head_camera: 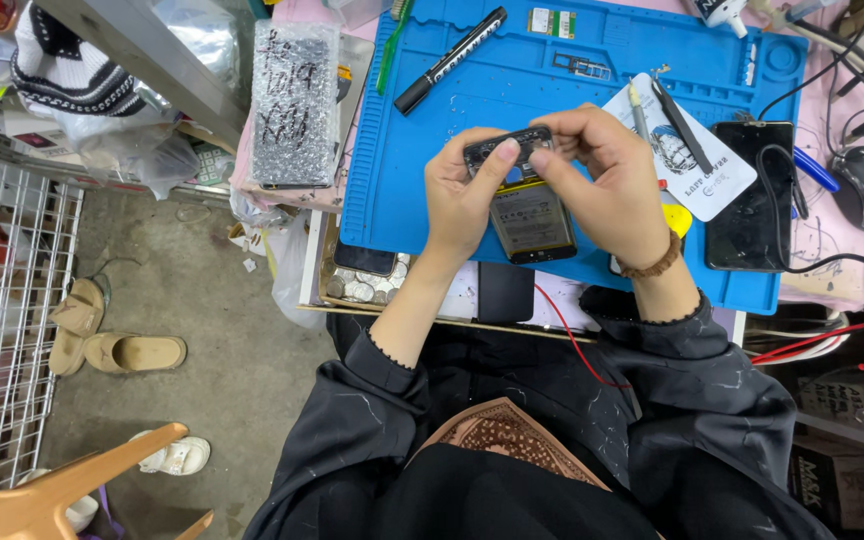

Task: The person is repairing a mobile phone by connecting ribbon cables to internal components and installing a battery by hand before using a screwdriver to secure parts within the frame.

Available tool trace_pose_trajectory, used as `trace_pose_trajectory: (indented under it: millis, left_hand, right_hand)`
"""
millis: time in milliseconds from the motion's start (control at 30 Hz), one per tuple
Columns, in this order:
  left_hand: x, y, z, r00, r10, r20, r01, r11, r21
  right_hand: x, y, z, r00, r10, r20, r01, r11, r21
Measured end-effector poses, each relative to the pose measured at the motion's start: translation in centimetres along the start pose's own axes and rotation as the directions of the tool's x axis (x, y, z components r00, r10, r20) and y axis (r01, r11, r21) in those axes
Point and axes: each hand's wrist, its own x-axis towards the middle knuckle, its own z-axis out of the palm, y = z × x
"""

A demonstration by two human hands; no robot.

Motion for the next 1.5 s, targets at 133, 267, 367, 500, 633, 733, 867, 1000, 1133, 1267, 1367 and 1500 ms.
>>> trace_pose_trajectory:
  millis: [133, 267, 367, 500, 633, 733, 867, 1000, 1133, 1267, 1367, 1500]
  left_hand:
    - [0.1, -0.3, 0.1, 0.999, 0.015, 0.033, -0.014, 1.0, -0.009]
    - [0.1, -0.6, -0.1, 1.0, 0.007, 0.02, -0.006, 0.999, -0.038]
    - [0.1, -0.7, -0.2, 0.999, -0.012, -0.041, 0.009, 0.998, -0.069]
    - [0.3, -0.9, -0.2, 0.997, -0.001, -0.077, -0.005, 0.997, -0.075]
    - [0.1, -0.8, 0.0, 0.998, -0.009, -0.062, 0.005, 0.997, -0.077]
    - [0.0, -0.2, 0.1, 0.999, 0.004, -0.035, -0.006, 0.999, -0.051]
    - [0.0, 0.6, -0.1, 0.999, -0.007, 0.034, 0.009, 0.998, -0.057]
    - [-0.1, 0.6, -0.1, 1.0, 0.027, 0.015, -0.027, 0.999, -0.033]
    - [-0.4, 1.6, 0.5, 0.999, 0.01, 0.04, -0.01, 1.0, -0.006]
    - [-0.6, 5.2, 0.3, 0.997, -0.052, 0.06, 0.055, 0.997, -0.051]
    - [-1.3, 7.7, -0.6, 0.934, 0.285, 0.217, -0.358, 0.751, 0.555]
    - [-2.8, 8.5, -1.6, 0.764, 0.35, 0.542, -0.618, 0.155, 0.77]
  right_hand:
    - [-0.1, 1.2, 0.5, 0.99, 0.106, -0.088, -0.09, 0.981, 0.172]
    - [0.2, 1.2, 0.2, 0.982, 0.183, -0.037, -0.163, 0.938, 0.306]
    - [0.5, 0.4, -0.8, 0.972, 0.22, 0.084, -0.236, 0.9, 0.366]
    - [-0.4, 0.5, -0.5, 0.954, 0.279, 0.111, -0.3, 0.884, 0.359]
    - [-1.1, 2.2, 0.0, 0.953, 0.3, 0.031, -0.292, 0.891, 0.349]
    - [-1.4, 2.7, 0.2, 0.959, 0.285, 0.0, -0.262, 0.882, 0.392]
    - [-1.2, 2.7, -0.5, 0.96, 0.278, 0.035, -0.271, 0.89, 0.366]
    - [-1.3, 2.9, -1.0, 0.968, 0.244, 0.067, -0.252, 0.905, 0.342]
    - [-1.5, 3.2, -0.1, 0.96, 0.281, -0.005, -0.258, 0.89, 0.376]
    - [-0.7, 3.0, -0.2, 0.938, 0.344, -0.037, -0.289, 0.84, 0.46]
    - [-0.1, 2.3, -0.9, 0.929, 0.369, -0.024, -0.33, 0.855, 0.4]
    - [-0.1, 1.6, -1.9, 0.912, 0.404, 0.071, -0.41, 0.902, 0.133]
